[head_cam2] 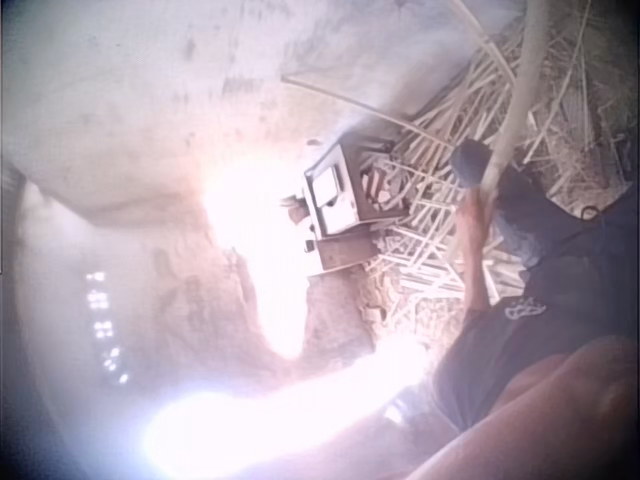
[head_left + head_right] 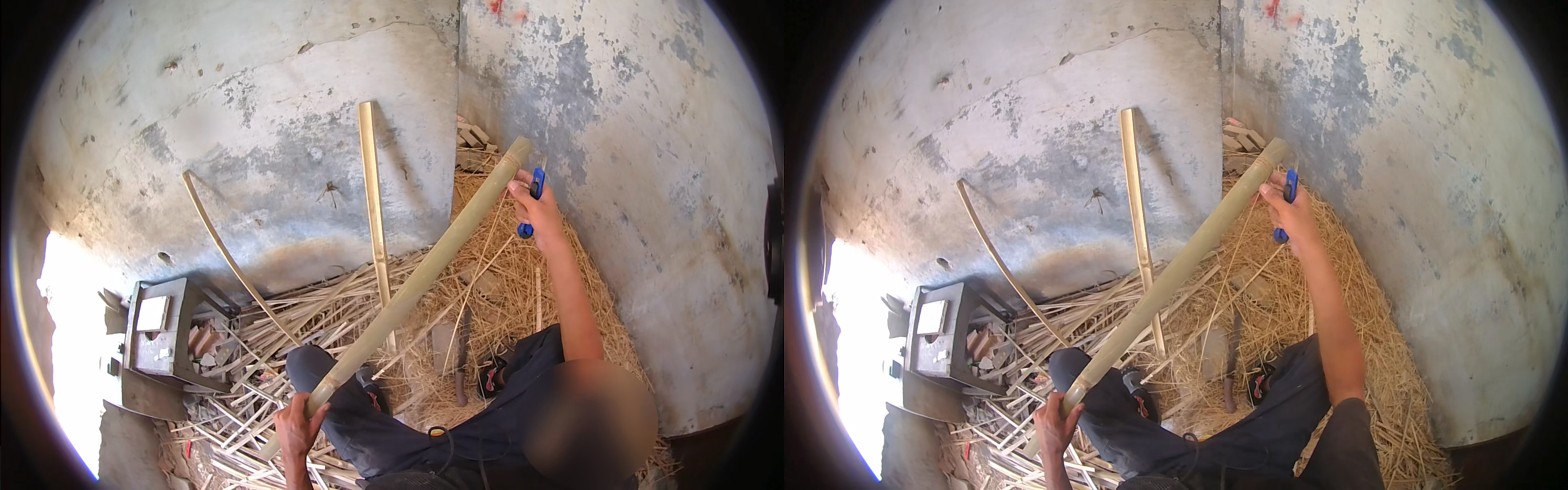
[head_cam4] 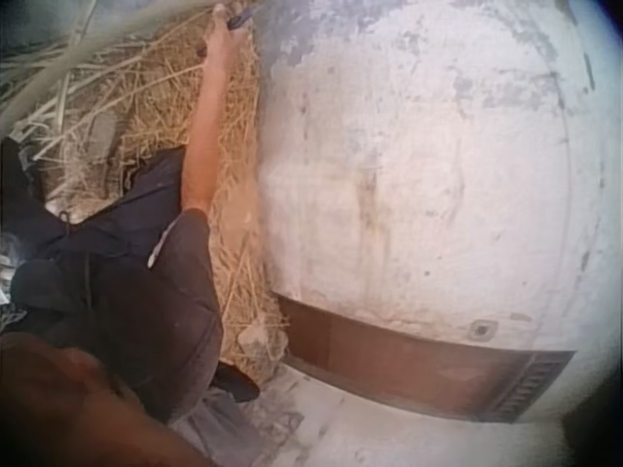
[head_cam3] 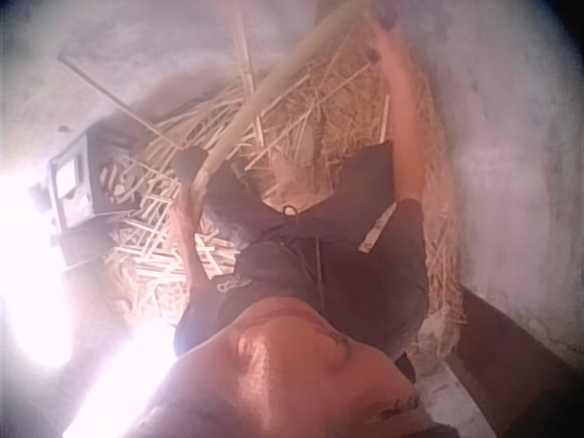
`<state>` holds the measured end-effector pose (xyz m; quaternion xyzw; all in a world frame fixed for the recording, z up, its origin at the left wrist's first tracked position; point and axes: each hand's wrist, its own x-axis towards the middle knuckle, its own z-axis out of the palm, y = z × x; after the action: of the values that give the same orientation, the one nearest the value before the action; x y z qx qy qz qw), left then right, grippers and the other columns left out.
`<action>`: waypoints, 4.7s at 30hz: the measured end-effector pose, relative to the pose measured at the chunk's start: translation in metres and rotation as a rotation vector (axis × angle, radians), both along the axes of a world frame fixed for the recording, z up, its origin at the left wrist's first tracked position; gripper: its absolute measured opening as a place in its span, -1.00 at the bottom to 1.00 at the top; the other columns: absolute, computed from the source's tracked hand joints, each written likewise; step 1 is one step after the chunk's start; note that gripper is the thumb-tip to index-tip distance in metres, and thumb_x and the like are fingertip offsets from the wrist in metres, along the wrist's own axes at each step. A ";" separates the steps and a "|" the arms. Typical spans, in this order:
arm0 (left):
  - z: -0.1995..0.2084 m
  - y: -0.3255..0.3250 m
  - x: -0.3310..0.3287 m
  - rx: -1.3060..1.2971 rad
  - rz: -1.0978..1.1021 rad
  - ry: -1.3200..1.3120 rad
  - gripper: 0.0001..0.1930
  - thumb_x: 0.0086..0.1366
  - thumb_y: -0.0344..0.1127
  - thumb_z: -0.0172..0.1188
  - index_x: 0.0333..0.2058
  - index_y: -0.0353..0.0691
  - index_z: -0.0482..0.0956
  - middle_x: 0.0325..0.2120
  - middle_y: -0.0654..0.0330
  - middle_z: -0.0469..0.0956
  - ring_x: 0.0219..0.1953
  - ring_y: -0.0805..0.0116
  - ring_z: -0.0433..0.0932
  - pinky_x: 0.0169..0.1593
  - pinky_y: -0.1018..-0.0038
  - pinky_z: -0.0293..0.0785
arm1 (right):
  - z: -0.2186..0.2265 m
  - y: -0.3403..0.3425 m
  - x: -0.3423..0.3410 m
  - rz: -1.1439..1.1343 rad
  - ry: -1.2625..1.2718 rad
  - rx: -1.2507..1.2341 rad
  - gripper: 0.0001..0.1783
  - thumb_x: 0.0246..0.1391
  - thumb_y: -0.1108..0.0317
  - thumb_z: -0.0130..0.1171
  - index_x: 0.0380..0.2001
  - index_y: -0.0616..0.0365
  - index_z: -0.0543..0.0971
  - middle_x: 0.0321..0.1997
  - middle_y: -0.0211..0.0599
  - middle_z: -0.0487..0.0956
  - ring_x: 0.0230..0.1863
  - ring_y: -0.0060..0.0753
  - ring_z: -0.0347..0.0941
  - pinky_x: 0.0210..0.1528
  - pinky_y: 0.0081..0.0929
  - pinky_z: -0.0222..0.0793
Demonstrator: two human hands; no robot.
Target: The person sits on a straw-covered floor and uses a knife to shave thin strips from a long bamboo pole. They repeatedly scrape the tool along the bamboo to remove the outer layer, creating a pile of shavings on the floor.
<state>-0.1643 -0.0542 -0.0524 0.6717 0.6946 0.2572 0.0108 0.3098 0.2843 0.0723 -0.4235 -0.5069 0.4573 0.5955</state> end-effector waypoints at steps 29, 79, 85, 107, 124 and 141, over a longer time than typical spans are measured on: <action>0.010 -0.007 -0.024 -0.040 -0.014 -0.046 -0.60 0.21 -0.12 0.56 -0.16 -0.21 0.58 -0.53 -0.01 0.65 -0.48 -0.09 0.68 -0.40 0.14 0.54 | 0.003 0.004 0.010 -0.088 -0.801 0.167 -0.62 0.46 0.25 0.12 0.11 0.36 0.59 -0.60 -0.38 0.46 -0.55 -0.57 0.39 -0.44 -0.35 0.30; 0.060 0.057 0.115 -0.398 -0.319 -1.207 -0.54 0.70 0.04 -0.09 -0.15 -0.29 0.51 -0.55 0.42 0.29 -0.52 0.62 0.19 -0.45 0.55 0.16 | 0.016 -0.133 -0.047 0.143 -0.728 0.230 -0.53 0.43 -0.02 0.18 0.02 0.21 0.57 -0.17 -0.13 0.63 -0.15 -0.22 0.59 -0.07 -0.22 0.50; 0.075 0.065 0.137 -0.451 -0.445 -1.243 -0.57 0.70 0.00 -0.10 -0.14 -0.30 0.50 -0.56 0.44 0.26 -0.51 0.61 0.17 -0.43 0.55 0.13 | -0.011 -0.187 -0.083 0.138 -0.847 0.687 -0.66 0.26 0.10 0.40 -0.08 0.10 0.68 -0.37 -0.31 0.62 -0.47 -0.24 0.62 -0.45 -0.32 0.50; 0.093 0.064 0.169 -0.193 -0.317 -0.653 -0.75 0.60 -0.25 0.12 -0.13 -0.35 0.39 -0.52 -0.26 0.53 -0.39 -0.43 0.54 -0.34 -0.09 0.38 | -0.028 -0.193 -0.087 -0.008 -0.932 0.770 -0.67 0.19 0.03 0.45 -0.16 0.02 0.71 -0.50 -0.43 0.54 -0.59 -0.39 0.52 -0.56 -0.39 0.40; 0.081 0.064 0.160 -0.199 -0.335 -0.549 -0.76 0.60 -0.26 0.10 -0.17 -0.33 0.33 -0.56 -0.28 0.51 -0.41 -0.44 0.54 -0.38 -0.13 0.37 | -0.033 -0.188 -0.090 -0.057 -0.976 0.791 -0.64 0.17 -0.02 0.45 -0.23 0.05 0.73 -0.56 -0.42 0.51 -0.63 -0.36 0.46 -0.58 -0.38 0.35; 0.035 0.033 0.126 -0.421 -0.406 -0.485 -0.71 0.61 -0.16 0.09 -0.15 -0.32 0.41 -0.57 -0.25 0.53 -0.38 -0.41 0.57 -0.32 -0.15 0.40 | -0.041 -0.123 -0.002 -0.574 -0.715 0.319 -0.56 0.47 0.03 0.19 -0.17 0.28 0.65 -0.49 -0.34 0.56 -0.49 -0.49 0.41 -0.39 -0.42 0.33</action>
<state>-0.0387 -0.0209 -0.0173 0.6982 0.5625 0.2529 0.3635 0.3073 0.1611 0.0317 -0.5802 -0.6061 0.0170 0.5438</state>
